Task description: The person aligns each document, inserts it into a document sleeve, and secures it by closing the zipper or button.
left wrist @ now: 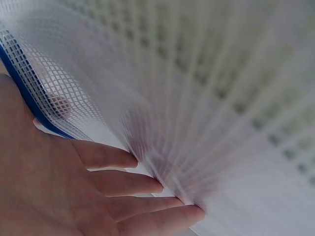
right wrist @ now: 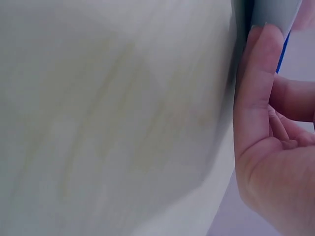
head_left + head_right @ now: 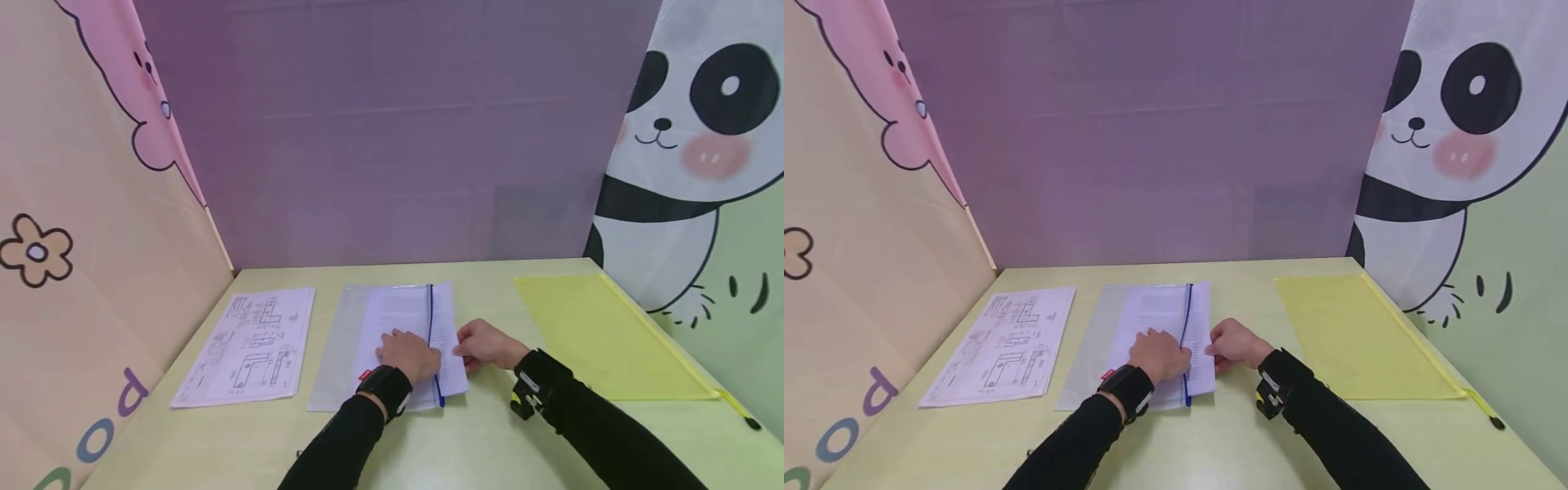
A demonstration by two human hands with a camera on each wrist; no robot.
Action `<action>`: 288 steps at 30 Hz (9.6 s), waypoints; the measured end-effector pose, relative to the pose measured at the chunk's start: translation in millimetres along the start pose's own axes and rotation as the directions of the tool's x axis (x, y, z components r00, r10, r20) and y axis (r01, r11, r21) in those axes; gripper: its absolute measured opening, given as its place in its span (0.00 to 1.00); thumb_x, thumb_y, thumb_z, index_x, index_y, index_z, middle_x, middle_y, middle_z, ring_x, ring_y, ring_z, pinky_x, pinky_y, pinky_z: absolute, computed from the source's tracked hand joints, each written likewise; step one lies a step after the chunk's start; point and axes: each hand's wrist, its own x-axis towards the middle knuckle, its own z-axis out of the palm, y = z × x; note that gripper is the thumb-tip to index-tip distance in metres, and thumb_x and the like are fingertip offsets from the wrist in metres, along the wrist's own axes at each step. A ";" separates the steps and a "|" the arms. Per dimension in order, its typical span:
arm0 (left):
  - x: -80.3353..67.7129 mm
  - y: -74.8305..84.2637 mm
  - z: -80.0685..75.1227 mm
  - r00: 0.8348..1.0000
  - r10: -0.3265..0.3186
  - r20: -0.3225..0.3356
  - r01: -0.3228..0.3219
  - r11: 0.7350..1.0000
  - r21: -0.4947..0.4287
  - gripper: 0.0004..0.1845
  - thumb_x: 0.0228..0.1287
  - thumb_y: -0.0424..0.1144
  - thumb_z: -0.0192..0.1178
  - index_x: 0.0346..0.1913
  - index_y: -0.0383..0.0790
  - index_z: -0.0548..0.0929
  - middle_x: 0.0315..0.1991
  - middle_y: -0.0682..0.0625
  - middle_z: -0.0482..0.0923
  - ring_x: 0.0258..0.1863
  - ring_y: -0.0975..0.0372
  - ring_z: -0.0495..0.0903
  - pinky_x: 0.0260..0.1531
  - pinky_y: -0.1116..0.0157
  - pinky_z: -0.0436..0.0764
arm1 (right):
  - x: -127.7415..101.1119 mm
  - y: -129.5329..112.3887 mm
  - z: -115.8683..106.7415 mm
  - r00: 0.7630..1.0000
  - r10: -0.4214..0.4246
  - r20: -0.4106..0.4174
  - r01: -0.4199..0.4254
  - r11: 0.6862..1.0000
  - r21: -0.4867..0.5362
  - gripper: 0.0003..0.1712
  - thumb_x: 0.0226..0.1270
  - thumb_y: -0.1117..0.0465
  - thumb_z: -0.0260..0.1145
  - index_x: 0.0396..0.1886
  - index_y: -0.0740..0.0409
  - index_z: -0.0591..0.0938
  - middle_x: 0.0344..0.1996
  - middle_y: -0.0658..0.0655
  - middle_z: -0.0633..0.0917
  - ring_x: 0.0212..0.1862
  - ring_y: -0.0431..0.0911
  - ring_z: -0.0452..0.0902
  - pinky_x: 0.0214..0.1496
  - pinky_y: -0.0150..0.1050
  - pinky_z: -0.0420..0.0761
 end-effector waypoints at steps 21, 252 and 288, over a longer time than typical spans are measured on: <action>0.2 3.4 -2.1 0.999 -0.014 0.038 0.015 1.000 -0.015 0.37 0.71 0.58 0.50 0.69 0.29 0.73 0.72 0.30 0.64 0.68 0.38 0.63 0.60 0.37 0.68 | -0.6 -3.0 11.0 0.995 0.073 -0.067 -0.067 0.993 0.096 0.05 0.69 0.70 0.65 0.39 0.72 0.80 0.28 0.61 0.85 0.27 0.47 0.83 0.32 0.42 0.87; -8.9 -14.3 -19.2 0.990 0.101 0.101 -0.117 0.979 0.169 0.39 0.67 0.67 0.59 0.78 0.59 0.65 0.71 0.35 0.65 0.66 0.39 0.68 0.56 0.37 0.75 | 39.0 0.1 8.9 0.955 -0.278 0.106 0.220 0.420 -0.881 0.06 0.78 0.60 0.58 0.42 0.58 0.77 0.25 0.54 0.76 0.29 0.47 0.74 0.38 0.49 0.82; -9.8 -20.8 -19.1 0.985 0.157 0.067 -0.169 0.957 0.234 0.39 0.66 0.70 0.56 0.77 0.60 0.67 0.71 0.40 0.67 0.66 0.44 0.69 0.52 0.42 0.79 | 17.1 0.4 16.5 0.960 -0.237 0.152 0.255 0.504 -0.825 0.07 0.79 0.60 0.57 0.45 0.58 0.78 0.26 0.52 0.77 0.31 0.45 0.75 0.40 0.46 0.80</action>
